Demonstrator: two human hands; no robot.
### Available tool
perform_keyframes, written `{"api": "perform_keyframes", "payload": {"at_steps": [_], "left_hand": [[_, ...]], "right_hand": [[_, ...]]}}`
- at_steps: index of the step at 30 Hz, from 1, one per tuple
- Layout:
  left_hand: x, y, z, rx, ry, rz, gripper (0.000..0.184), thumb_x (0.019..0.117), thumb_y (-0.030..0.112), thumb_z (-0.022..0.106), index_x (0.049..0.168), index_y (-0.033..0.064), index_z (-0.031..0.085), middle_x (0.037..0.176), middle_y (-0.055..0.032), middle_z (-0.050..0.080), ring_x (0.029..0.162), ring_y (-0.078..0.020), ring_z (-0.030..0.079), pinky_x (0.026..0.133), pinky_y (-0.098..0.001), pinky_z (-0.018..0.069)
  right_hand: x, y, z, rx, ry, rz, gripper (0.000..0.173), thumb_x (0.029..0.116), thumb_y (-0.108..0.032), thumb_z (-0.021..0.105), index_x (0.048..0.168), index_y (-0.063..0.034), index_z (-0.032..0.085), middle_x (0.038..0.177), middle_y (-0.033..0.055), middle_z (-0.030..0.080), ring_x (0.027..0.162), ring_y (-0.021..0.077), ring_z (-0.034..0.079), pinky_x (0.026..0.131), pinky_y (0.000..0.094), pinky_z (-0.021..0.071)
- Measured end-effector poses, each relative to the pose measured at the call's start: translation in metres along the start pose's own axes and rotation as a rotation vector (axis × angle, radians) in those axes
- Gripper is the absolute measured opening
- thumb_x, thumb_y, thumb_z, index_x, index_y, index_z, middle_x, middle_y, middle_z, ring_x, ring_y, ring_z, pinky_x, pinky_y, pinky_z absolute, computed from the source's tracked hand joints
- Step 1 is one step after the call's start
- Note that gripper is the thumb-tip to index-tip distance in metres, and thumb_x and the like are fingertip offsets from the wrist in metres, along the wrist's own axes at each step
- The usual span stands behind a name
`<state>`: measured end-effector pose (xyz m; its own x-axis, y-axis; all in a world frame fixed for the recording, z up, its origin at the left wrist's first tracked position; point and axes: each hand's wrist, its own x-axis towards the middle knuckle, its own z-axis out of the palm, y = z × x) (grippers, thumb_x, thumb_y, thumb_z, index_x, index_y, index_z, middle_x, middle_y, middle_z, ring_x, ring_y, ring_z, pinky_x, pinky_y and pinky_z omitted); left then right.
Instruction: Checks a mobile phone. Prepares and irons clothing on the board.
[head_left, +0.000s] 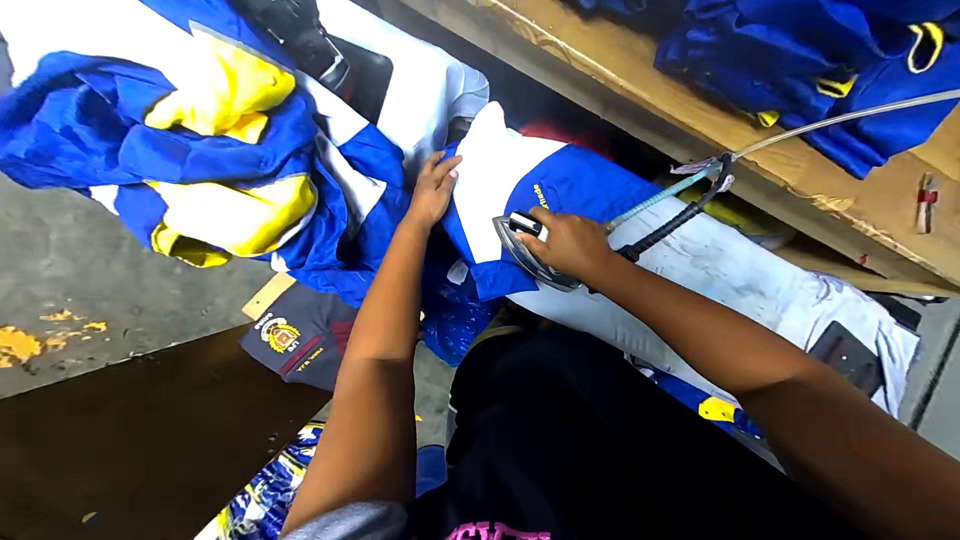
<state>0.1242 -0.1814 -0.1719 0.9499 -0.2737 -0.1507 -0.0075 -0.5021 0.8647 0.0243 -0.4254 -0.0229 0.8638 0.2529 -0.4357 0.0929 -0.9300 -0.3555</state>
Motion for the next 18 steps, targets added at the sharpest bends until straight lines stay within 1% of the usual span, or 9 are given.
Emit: {"api": "perform_keyframes", "payload": {"at_steps": [2, 4, 6, 8, 10, 13, 16, 17, 18], "left_hand": [[0.0, 0.005, -0.001, -0.02, -0.007, -0.012, 0.042, 0.1099, 0.017, 0.039, 0.146, 0.0034, 0.055, 0.162, -0.0264, 0.032, 0.151, -0.0375, 0.031, 0.123, -0.0495, 0.0254], [0.0, 0.009, -0.003, -0.029, -0.011, -0.041, 0.041, 0.1102, 0.017, 0.039, 0.146, 0.0043, 0.056, 0.163, -0.0248, 0.032, 0.152, -0.036, 0.031, 0.124, -0.0481, 0.0256], [0.001, 0.013, -0.004, -0.051, -0.014, -0.074, 0.041, 0.1105, 0.017, 0.038, 0.145, 0.0046, 0.056, 0.162, -0.0245, 0.033, 0.151, -0.0353, 0.031, 0.123, -0.0477, 0.0263], [0.003, 0.015, -0.005, -0.064, -0.007, -0.088, 0.041, 0.11, 0.016, 0.038, 0.144, 0.0036, 0.057, 0.161, -0.0253, 0.035, 0.151, -0.035, 0.031, 0.123, -0.0468, 0.0259], [0.004, 0.014, -0.005, -0.059, 0.003, -0.094, 0.04, 0.1098, 0.015, 0.038, 0.142, 0.0038, 0.059, 0.159, -0.0245, 0.038, 0.15, -0.0334, 0.033, 0.123, -0.0454, 0.0264], [0.005, 0.013, -0.002, -0.038, 0.024, -0.075, 0.04, 0.1097, 0.015, 0.038, 0.141, 0.0037, 0.06, 0.158, -0.0244, 0.04, 0.15, -0.0331, 0.034, 0.123, -0.0445, 0.0267], [0.006, 0.008, 0.003, -0.025, 0.056, -0.068, 0.039, 0.1087, 0.014, 0.04, 0.141, 0.0037, 0.06, 0.157, -0.0247, 0.041, 0.149, -0.0326, 0.035, 0.123, -0.0434, 0.0279], [0.006, 0.008, 0.004, -0.013, 0.064, -0.073, 0.039, 0.1086, 0.014, 0.041, 0.141, 0.004, 0.06, 0.157, -0.0243, 0.041, 0.149, -0.0327, 0.036, 0.122, -0.0438, 0.0287], [0.006, 0.008, 0.006, 0.009, 0.076, -0.082, 0.039, 0.1086, 0.016, 0.042, 0.141, 0.0046, 0.061, 0.157, -0.0242, 0.041, 0.148, -0.034, 0.037, 0.122, -0.0464, 0.0297]], "right_hand": [[0.015, -0.016, -0.003, -0.001, -0.021, 0.023, 0.053, 0.1062, -0.05, 0.051, 0.136, -0.0076, 0.061, 0.106, 0.0231, 0.072, 0.102, 0.0441, 0.07, 0.083, 0.0637, 0.0532], [0.032, -0.033, -0.009, -0.008, -0.053, 0.016, 0.053, 0.1065, -0.052, 0.049, 0.137, -0.0096, 0.06, 0.107, 0.0227, 0.072, 0.104, 0.0432, 0.07, 0.085, 0.0628, 0.0529], [0.042, -0.042, -0.013, -0.015, -0.082, -0.03, 0.053, 0.1066, -0.052, 0.049, 0.138, -0.0106, 0.059, 0.108, 0.0225, 0.072, 0.106, 0.043, 0.069, 0.086, 0.0624, 0.0525], [0.042, -0.038, -0.013, -0.029, -0.109, -0.111, 0.052, 0.1067, -0.05, 0.049, 0.137, -0.0093, 0.059, 0.108, 0.0229, 0.071, 0.105, 0.0432, 0.069, 0.087, 0.0628, 0.0521], [0.028, -0.02, -0.007, -0.034, -0.123, -0.202, 0.05, 0.1057, -0.049, 0.052, 0.134, -0.0079, 0.061, 0.104, 0.0232, 0.071, 0.102, 0.0439, 0.069, 0.085, 0.0634, 0.052], [-0.008, 0.019, 0.002, -0.046, -0.104, -0.241, 0.05, 0.1037, -0.047, 0.057, 0.135, -0.0083, 0.062, 0.101, 0.0232, 0.072, 0.097, 0.0447, 0.07, 0.081, 0.0646, 0.0531], [-0.052, 0.063, 0.019, -0.064, -0.016, -0.244, 0.052, 0.1007, -0.047, 0.06, 0.137, -0.0101, 0.065, 0.106, 0.0221, 0.074, 0.097, 0.0436, 0.072, 0.081, 0.0648, 0.0552], [-0.065, 0.074, 0.022, -0.063, -0.01, -0.216, 0.053, 0.1007, -0.047, 0.061, 0.137, -0.0098, 0.065, 0.107, 0.022, 0.074, 0.097, 0.0434, 0.072, 0.081, 0.0645, 0.055], [-0.075, 0.083, 0.023, -0.05, -0.01, -0.176, 0.052, 0.101, -0.046, 0.061, 0.137, -0.0089, 0.065, 0.111, 0.0223, 0.073, 0.099, 0.0437, 0.072, 0.083, 0.0653, 0.0551]]}}
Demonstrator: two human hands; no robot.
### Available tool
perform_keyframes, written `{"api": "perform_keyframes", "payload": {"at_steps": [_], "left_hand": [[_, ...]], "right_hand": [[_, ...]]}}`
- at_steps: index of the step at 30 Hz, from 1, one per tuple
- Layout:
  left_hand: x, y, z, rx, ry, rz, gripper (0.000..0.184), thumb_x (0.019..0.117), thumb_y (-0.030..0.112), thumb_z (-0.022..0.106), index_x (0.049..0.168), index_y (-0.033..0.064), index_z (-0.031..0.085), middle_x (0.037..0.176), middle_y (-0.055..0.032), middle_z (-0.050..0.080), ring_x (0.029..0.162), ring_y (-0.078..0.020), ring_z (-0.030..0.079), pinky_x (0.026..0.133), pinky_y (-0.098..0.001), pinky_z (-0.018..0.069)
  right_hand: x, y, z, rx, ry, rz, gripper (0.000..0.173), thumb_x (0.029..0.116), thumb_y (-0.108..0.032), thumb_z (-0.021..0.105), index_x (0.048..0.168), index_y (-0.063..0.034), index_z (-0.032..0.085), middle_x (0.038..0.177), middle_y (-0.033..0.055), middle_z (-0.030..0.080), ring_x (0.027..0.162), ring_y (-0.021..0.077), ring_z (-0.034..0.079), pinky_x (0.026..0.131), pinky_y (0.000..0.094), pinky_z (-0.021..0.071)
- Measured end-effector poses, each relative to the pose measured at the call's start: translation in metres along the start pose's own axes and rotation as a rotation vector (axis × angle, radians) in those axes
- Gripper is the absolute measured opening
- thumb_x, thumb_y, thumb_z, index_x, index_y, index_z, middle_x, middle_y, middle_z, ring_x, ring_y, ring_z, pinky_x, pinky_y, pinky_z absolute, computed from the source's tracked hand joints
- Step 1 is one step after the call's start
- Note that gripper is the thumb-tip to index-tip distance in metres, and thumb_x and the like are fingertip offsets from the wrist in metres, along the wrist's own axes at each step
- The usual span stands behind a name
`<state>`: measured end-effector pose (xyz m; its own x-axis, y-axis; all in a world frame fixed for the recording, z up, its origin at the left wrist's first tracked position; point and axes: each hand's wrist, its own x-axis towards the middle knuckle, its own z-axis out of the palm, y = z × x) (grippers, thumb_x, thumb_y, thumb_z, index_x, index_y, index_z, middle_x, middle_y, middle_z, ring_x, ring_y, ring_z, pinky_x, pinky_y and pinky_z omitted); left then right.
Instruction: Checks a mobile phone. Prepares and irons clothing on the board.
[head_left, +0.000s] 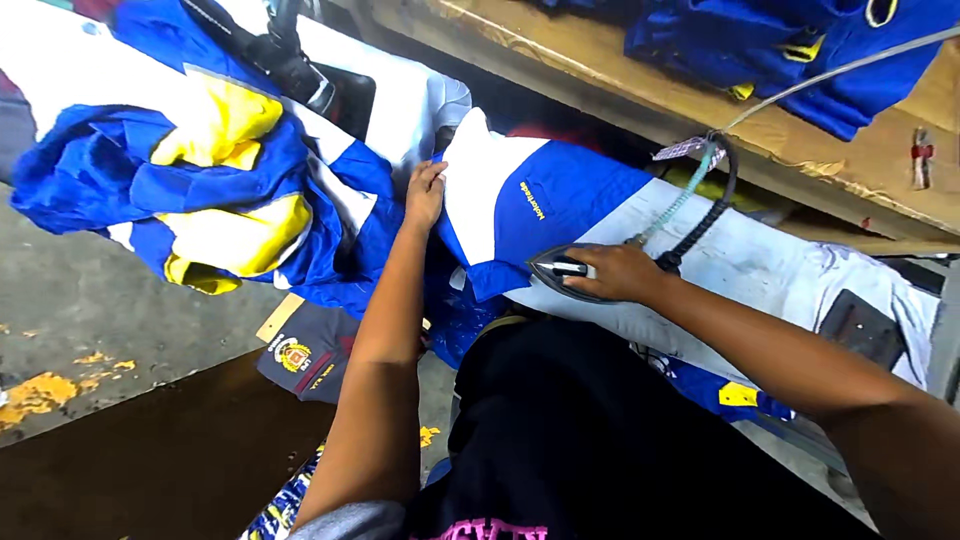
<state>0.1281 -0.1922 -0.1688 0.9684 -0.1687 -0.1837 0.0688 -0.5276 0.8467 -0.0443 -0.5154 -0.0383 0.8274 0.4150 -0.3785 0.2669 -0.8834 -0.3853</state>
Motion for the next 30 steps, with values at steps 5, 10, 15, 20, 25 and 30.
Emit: {"api": "perform_keyframes", "payload": {"at_steps": [5, 10, 15, 20, 25, 30], "left_hand": [[-0.03, 0.043, 0.006, 0.272, 0.062, -0.045, 0.055, 0.1073, 0.036, 0.047, 0.153, 0.0061, 0.047, 0.166, -0.028, 0.023, 0.152, -0.0507, 0.021, 0.114, -0.0743, 0.0203], [-0.114, 0.092, 0.027, 0.403, -0.138, 0.157, 0.043, 0.1017, 0.027, 0.061, 0.134, -0.0013, 0.063, 0.143, -0.0321, 0.052, 0.135, -0.0528, 0.045, 0.109, -0.0712, 0.0334], [-0.185, 0.088, 0.063, 0.42, -0.211, 0.283, 0.032, 0.0942, 0.025, 0.071, 0.118, 0.004, 0.074, 0.125, -0.0247, 0.066, 0.124, -0.047, 0.057, 0.103, -0.069, 0.0396], [-0.198, 0.078, 0.077, 0.441, -0.158, 0.237, 0.043, 0.0905, 0.022, 0.075, 0.128, 0.0032, 0.07, 0.125, -0.0279, 0.065, 0.122, -0.0507, 0.057, 0.102, -0.0701, 0.0391], [-0.199, 0.071, 0.083, 0.488, -0.043, 0.325, 0.027, 0.0945, 0.013, 0.067, 0.12, 0.0073, 0.075, 0.114, -0.0227, 0.069, 0.115, -0.0451, 0.063, 0.099, -0.0656, 0.0437], [-0.213, 0.06, 0.078, 0.407, 0.093, 0.315, 0.024, 0.0932, 0.008, 0.062, 0.112, 0.0056, 0.077, 0.107, -0.0205, 0.072, 0.107, -0.0442, 0.066, 0.094, -0.0628, 0.0476]], "right_hand": [[-0.035, 0.016, -0.013, 0.125, 0.105, 0.358, 0.048, 0.1033, -0.039, 0.062, 0.138, -0.0065, 0.063, 0.103, 0.0275, 0.073, 0.094, 0.0504, 0.071, 0.08, 0.0696, 0.0524], [-0.024, 0.024, -0.019, 0.19, 0.26, 0.549, 0.052, 0.1051, -0.044, 0.057, 0.141, -0.0062, 0.06, 0.099, 0.0313, 0.072, 0.092, 0.055, 0.069, 0.079, 0.0729, 0.0508], [0.048, 0.008, -0.039, 0.225, 0.191, 0.575, 0.055, 0.1058, -0.051, 0.051, 0.142, -0.01, 0.058, 0.107, 0.0284, 0.071, 0.101, 0.0511, 0.069, 0.084, 0.0698, 0.0515], [0.139, -0.013, -0.077, 0.247, 0.171, 0.508, 0.059, 0.106, -0.054, 0.048, 0.147, -0.0115, 0.054, 0.12, 0.024, 0.07, 0.115, 0.044, 0.066, 0.095, 0.065, 0.0503], [0.183, -0.022, -0.095, 0.237, 0.185, 0.443, 0.058, 0.1063, -0.054, 0.047, 0.146, -0.0117, 0.054, 0.125, 0.0202, 0.069, 0.119, 0.0391, 0.066, 0.097, 0.0617, 0.0508], [0.135, -0.023, -0.072, 0.148, 0.1, 0.382, 0.057, 0.1068, -0.053, 0.047, 0.143, -0.0094, 0.056, 0.114, 0.0254, 0.07, 0.109, 0.0461, 0.068, 0.09, 0.0654, 0.0517]]}}
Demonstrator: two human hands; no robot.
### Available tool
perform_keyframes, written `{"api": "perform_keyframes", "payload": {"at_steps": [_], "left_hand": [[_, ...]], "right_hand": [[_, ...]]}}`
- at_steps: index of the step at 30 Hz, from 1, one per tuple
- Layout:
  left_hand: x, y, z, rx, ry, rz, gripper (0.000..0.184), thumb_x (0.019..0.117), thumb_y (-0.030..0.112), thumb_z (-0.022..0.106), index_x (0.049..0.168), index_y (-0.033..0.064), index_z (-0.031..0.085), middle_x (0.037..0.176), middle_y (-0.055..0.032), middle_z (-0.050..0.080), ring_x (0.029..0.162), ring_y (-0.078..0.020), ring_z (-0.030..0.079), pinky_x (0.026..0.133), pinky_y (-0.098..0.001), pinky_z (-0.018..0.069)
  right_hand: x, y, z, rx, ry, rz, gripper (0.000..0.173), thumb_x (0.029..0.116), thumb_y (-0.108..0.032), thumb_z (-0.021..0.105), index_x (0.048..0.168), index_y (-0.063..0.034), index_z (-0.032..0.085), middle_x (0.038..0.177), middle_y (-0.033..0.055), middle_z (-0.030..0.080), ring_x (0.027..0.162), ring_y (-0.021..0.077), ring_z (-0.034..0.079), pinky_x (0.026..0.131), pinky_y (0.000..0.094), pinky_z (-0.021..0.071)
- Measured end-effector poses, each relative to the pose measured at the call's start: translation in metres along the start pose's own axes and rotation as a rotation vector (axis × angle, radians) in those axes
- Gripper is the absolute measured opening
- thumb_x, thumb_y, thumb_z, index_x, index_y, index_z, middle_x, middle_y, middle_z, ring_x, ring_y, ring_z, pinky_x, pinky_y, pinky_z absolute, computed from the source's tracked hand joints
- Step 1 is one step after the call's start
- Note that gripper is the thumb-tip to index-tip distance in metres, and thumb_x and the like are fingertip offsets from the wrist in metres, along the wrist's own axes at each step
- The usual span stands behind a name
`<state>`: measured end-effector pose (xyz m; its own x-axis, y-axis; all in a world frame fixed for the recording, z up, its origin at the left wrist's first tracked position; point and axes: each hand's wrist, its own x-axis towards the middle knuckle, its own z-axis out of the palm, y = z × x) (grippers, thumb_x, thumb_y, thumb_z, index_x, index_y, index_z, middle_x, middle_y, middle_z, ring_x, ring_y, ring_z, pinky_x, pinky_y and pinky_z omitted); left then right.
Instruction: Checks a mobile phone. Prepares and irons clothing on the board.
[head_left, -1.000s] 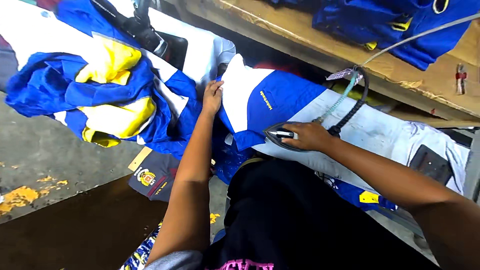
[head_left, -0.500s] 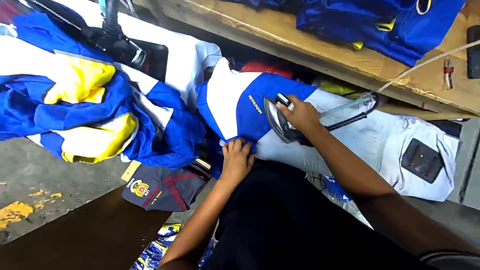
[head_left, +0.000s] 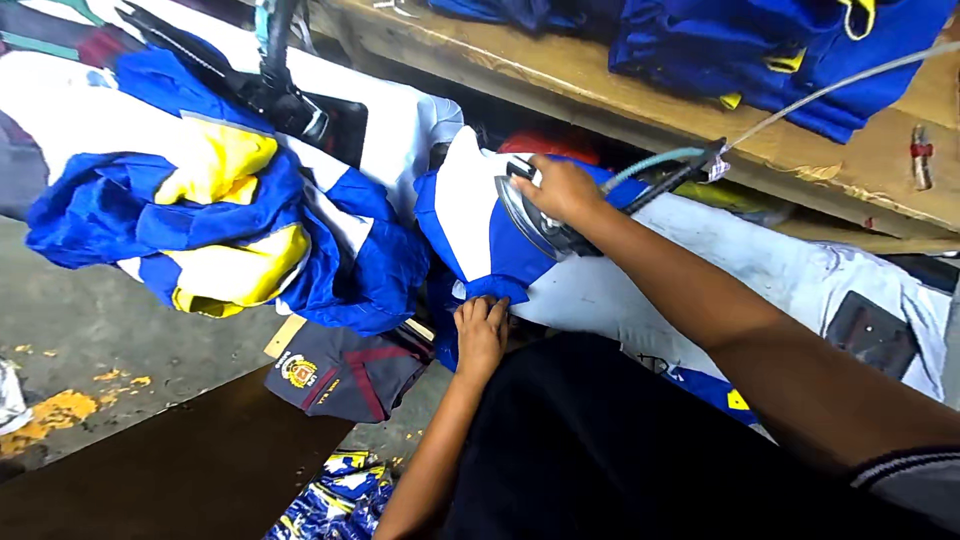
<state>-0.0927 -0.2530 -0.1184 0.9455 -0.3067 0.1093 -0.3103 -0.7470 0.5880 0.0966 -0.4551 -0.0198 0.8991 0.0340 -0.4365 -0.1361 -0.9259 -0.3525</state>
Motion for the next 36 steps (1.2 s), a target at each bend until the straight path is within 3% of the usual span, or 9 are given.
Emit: {"api": "perform_keyframes", "payload": {"at_steps": [4, 12, 14, 19, 27, 32, 36], "left_hand": [[-0.015, -0.006, 0.003, -0.068, 0.052, -0.108, 0.025, 0.0917, 0.01, 0.064, 0.112, 0.0032, 0.077, 0.109, -0.0221, 0.071, 0.109, -0.0459, 0.065, 0.094, -0.063, 0.0469], [-0.009, -0.003, -0.004, -0.049, -0.021, -0.197, 0.03, 0.0919, 0.011, 0.066, 0.119, 0.0004, 0.073, 0.121, -0.0258, 0.068, 0.117, -0.0481, 0.061, 0.098, -0.0651, 0.0448], [-0.013, -0.005, -0.003, -0.034, -0.007, -0.181, 0.031, 0.0904, 0.011, 0.067, 0.119, 0.0005, 0.074, 0.122, -0.0253, 0.068, 0.117, -0.0481, 0.062, 0.097, -0.0659, 0.0451], [-0.034, -0.013, -0.01, -0.041, 0.037, -0.272, 0.029, 0.0901, 0.01, 0.067, 0.116, -0.0003, 0.074, 0.123, -0.027, 0.067, 0.118, -0.0493, 0.06, 0.097, -0.066, 0.0449], [-0.033, -0.004, -0.012, -0.041, 0.056, -0.263, 0.027, 0.0902, 0.009, 0.067, 0.114, -0.0008, 0.075, 0.124, -0.0278, 0.066, 0.119, -0.0497, 0.06, 0.097, -0.0662, 0.0446], [-0.023, 0.008, -0.014, -0.054, 0.085, -0.19, 0.026, 0.0898, 0.008, 0.066, 0.112, -0.0002, 0.075, 0.124, -0.0267, 0.066, 0.118, -0.049, 0.06, 0.098, -0.0659, 0.0443], [-0.015, 0.013, -0.012, -0.084, 0.086, -0.139, 0.025, 0.0907, 0.009, 0.065, 0.112, -0.0009, 0.075, 0.121, -0.026, 0.067, 0.116, -0.0471, 0.061, 0.098, -0.0637, 0.0453]], "right_hand": [[-0.018, 0.0, 0.008, -0.087, -0.092, -0.103, 0.055, 0.1068, -0.052, 0.048, 0.142, -0.0104, 0.057, 0.106, 0.0247, 0.072, 0.102, 0.0463, 0.07, 0.085, 0.0653, 0.0522], [0.035, -0.081, 0.014, -0.063, -0.098, -0.264, 0.055, 0.1061, -0.051, 0.049, 0.141, -0.0091, 0.058, 0.119, 0.0232, 0.07, 0.114, 0.0425, 0.066, 0.093, 0.0628, 0.0509], [0.03, -0.081, 0.014, -0.063, -0.114, -0.262, 0.055, 0.1067, -0.051, 0.048, 0.141, -0.0093, 0.057, 0.119, 0.0232, 0.069, 0.115, 0.0428, 0.066, 0.093, 0.0627, 0.0508], [-0.002, -0.05, 0.022, -0.113, -0.158, -0.289, 0.052, 0.1064, -0.051, 0.049, 0.135, -0.0094, 0.06, 0.105, 0.0228, 0.072, 0.102, 0.0439, 0.07, 0.084, 0.0629, 0.0526], [0.015, -0.082, 0.023, -0.085, -0.141, -0.321, 0.053, 0.1068, -0.05, 0.049, 0.137, -0.0084, 0.059, 0.115, 0.0226, 0.07, 0.112, 0.042, 0.067, 0.091, 0.0626, 0.0517], [-0.028, -0.031, 0.029, -0.145, -0.217, -0.436, 0.051, 0.106, -0.049, 0.052, 0.136, -0.009, 0.061, 0.107, 0.0232, 0.072, 0.105, 0.0437, 0.069, 0.088, 0.0631, 0.0517], [-0.079, 0.027, 0.031, -0.082, -0.227, -0.324, 0.05, 0.1047, -0.047, 0.057, 0.136, -0.009, 0.062, 0.105, 0.0225, 0.072, 0.103, 0.0431, 0.07, 0.087, 0.0633, 0.0527]]}}
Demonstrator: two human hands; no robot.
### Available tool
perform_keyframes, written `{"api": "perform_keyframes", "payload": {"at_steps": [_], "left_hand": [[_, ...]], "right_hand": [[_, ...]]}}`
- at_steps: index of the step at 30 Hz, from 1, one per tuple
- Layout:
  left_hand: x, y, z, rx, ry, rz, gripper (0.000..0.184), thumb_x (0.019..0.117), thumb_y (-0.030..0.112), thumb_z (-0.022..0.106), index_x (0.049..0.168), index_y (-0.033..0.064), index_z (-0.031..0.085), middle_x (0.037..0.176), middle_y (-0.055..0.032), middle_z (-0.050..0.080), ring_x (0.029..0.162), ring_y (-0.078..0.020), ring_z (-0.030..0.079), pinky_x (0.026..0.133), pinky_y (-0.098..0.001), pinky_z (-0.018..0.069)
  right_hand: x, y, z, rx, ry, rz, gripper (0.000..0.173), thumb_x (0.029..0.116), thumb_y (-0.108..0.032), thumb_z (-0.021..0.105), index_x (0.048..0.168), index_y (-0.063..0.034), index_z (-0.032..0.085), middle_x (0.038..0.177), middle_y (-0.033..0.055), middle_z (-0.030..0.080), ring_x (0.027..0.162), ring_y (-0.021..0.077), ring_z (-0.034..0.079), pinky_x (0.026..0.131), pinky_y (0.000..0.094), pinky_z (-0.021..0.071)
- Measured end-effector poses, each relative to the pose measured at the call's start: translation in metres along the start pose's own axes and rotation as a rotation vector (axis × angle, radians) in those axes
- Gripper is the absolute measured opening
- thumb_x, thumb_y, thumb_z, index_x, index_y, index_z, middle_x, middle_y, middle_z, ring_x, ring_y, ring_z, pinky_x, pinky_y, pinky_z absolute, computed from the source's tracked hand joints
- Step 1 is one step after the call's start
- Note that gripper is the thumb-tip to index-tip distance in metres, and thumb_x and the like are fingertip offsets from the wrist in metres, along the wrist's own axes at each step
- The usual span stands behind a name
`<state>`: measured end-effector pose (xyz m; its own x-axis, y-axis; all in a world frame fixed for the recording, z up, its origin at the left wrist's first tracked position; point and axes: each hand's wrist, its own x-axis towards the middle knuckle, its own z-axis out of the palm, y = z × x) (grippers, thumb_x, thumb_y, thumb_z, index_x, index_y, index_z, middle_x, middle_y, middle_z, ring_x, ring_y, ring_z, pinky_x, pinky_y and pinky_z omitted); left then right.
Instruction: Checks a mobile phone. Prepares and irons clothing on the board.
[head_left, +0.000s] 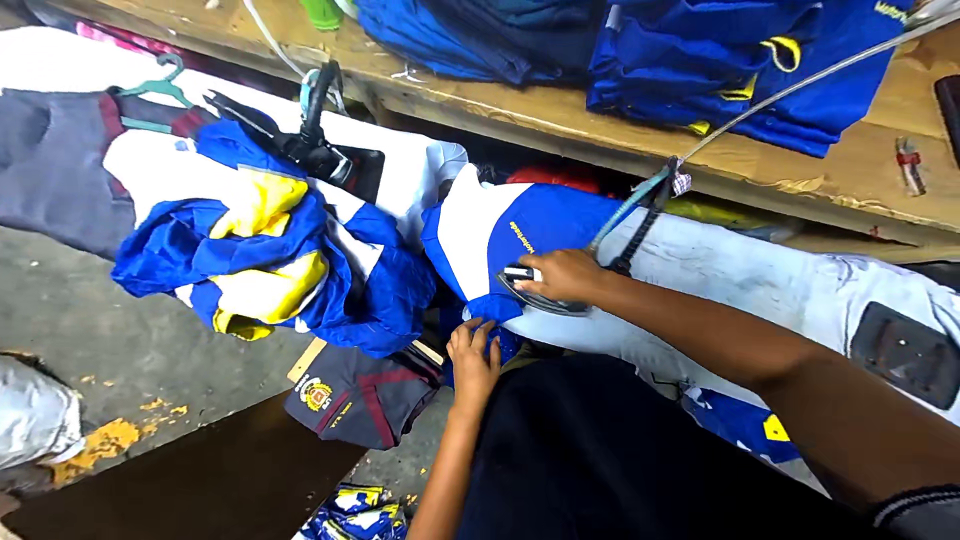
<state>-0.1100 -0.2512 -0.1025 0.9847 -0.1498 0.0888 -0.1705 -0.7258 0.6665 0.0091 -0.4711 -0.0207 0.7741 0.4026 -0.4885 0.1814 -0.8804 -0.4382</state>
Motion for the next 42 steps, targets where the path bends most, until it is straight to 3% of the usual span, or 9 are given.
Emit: {"api": "perform_keyframes", "payload": {"at_steps": [7, 10, 14, 19, 22, 28, 35, 38, 42], "left_hand": [[0.032, 0.007, 0.013, 0.043, -0.163, 0.239, 0.03, 0.0893, 0.022, 0.071, 0.114, 0.006, 0.077, 0.122, -0.0187, 0.071, 0.119, -0.045, 0.062, 0.099, -0.0661, 0.0437], [0.052, 0.021, 0.02, 0.157, -0.331, 0.265, 0.034, 0.0888, 0.02, 0.075, 0.12, 0.0058, 0.075, 0.124, -0.0189, 0.07, 0.121, -0.0447, 0.062, 0.1, -0.068, 0.0431], [0.063, 0.027, 0.021, 0.305, -0.565, 0.196, 0.026, 0.0939, 0.012, 0.067, 0.116, 0.0009, 0.075, 0.116, -0.0216, 0.071, 0.117, -0.0433, 0.063, 0.101, -0.0646, 0.0425], [0.058, 0.019, 0.018, 0.304, -0.549, 0.267, 0.02, 0.0918, 0.002, 0.065, 0.107, -0.0027, 0.076, 0.113, -0.0239, 0.07, 0.113, -0.0443, 0.064, 0.095, -0.0617, 0.0475], [0.057, 0.015, 0.017, 0.273, -0.529, 0.299, 0.02, 0.09, -0.001, 0.064, 0.107, -0.0042, 0.075, 0.114, -0.0252, 0.069, 0.112, -0.0452, 0.064, 0.094, -0.0609, 0.0495], [0.051, 0.008, 0.013, 0.239, -0.443, 0.338, 0.017, 0.089, -0.005, 0.062, 0.096, -0.0033, 0.077, 0.105, -0.0219, 0.072, 0.104, -0.043, 0.068, 0.089, -0.0601, 0.0515], [0.049, 0.008, 0.014, 0.202, -0.392, 0.352, 0.017, 0.0879, -0.002, 0.062, 0.096, -0.0025, 0.077, 0.102, -0.0215, 0.073, 0.102, -0.0433, 0.069, 0.088, -0.0614, 0.0508], [0.048, 0.012, 0.017, 0.216, -0.412, 0.322, 0.017, 0.089, -0.001, 0.063, 0.099, -0.0031, 0.077, 0.105, -0.023, 0.073, 0.105, -0.0449, 0.068, 0.092, -0.064, 0.0489], [0.041, 0.032, 0.018, 0.261, -0.47, 0.257, 0.025, 0.0861, 0.011, 0.075, 0.108, -0.0007, 0.076, 0.12, -0.0243, 0.069, 0.12, -0.0469, 0.061, 0.101, -0.0701, 0.0407]], "right_hand": [[-0.078, 0.064, 0.003, 0.171, 0.193, 0.443, 0.051, 0.1056, -0.047, 0.055, 0.142, -0.012, 0.06, 0.101, 0.0281, 0.072, 0.095, 0.0514, 0.069, 0.081, 0.0704, 0.0514], [-0.07, 0.078, 0.009, 0.192, 0.322, 0.56, 0.054, 0.1063, -0.049, 0.052, 0.143, -0.0097, 0.058, 0.101, 0.0301, 0.071, 0.095, 0.0538, 0.069, 0.08, 0.0706, 0.0511], [-0.025, 0.081, -0.018, 0.287, 0.405, 0.649, 0.058, 0.1063, -0.052, 0.049, 0.143, -0.0073, 0.056, 0.111, 0.0304, 0.07, 0.106, 0.0525, 0.067, 0.088, 0.0703, 0.0502], [0.029, 0.086, -0.063, 0.371, 0.481, 0.718, 0.062, 0.1053, -0.056, 0.049, 0.147, -0.0102, 0.054, 0.127, 0.0242, 0.067, 0.121, 0.0437, 0.064, 0.099, 0.0654, 0.0477], [0.033, 0.084, -0.067, 0.364, 0.466, 0.706, 0.063, 0.1057, -0.056, 0.047, 0.15, -0.0114, 0.052, 0.128, 0.0225, 0.068, 0.121, 0.0421, 0.064, 0.098, 0.0638, 0.0488], [-0.012, 0.078, -0.03, 0.275, 0.363, 0.61, 0.058, 0.1064, -0.054, 0.048, 0.144, -0.0109, 0.054, 0.112, 0.0249, 0.071, 0.106, 0.0462, 0.069, 0.087, 0.0651, 0.0525], [-0.042, 0.138, -0.042, 0.365, 0.483, 0.842, 0.063, 0.1068, -0.056, 0.044, 0.149, -0.0086, 0.05, 0.122, 0.0285, 0.067, 0.116, 0.0486, 0.065, 0.093, 0.0673, 0.0497], [-0.065, 0.152, -0.036, 0.386, 0.507, 0.863, 0.065, 0.1065, -0.055, 0.046, 0.149, -0.0069, 0.05, 0.123, 0.029, 0.067, 0.116, 0.0485, 0.065, 0.094, 0.0677, 0.0494], [-0.108, 0.159, -0.012, 0.379, 0.443, 0.76, 0.06, 0.1069, -0.052, 0.048, 0.144, -0.0061, 0.054, 0.115, 0.0302, 0.069, 0.109, 0.0507, 0.067, 0.09, 0.0695, 0.0505]]}}
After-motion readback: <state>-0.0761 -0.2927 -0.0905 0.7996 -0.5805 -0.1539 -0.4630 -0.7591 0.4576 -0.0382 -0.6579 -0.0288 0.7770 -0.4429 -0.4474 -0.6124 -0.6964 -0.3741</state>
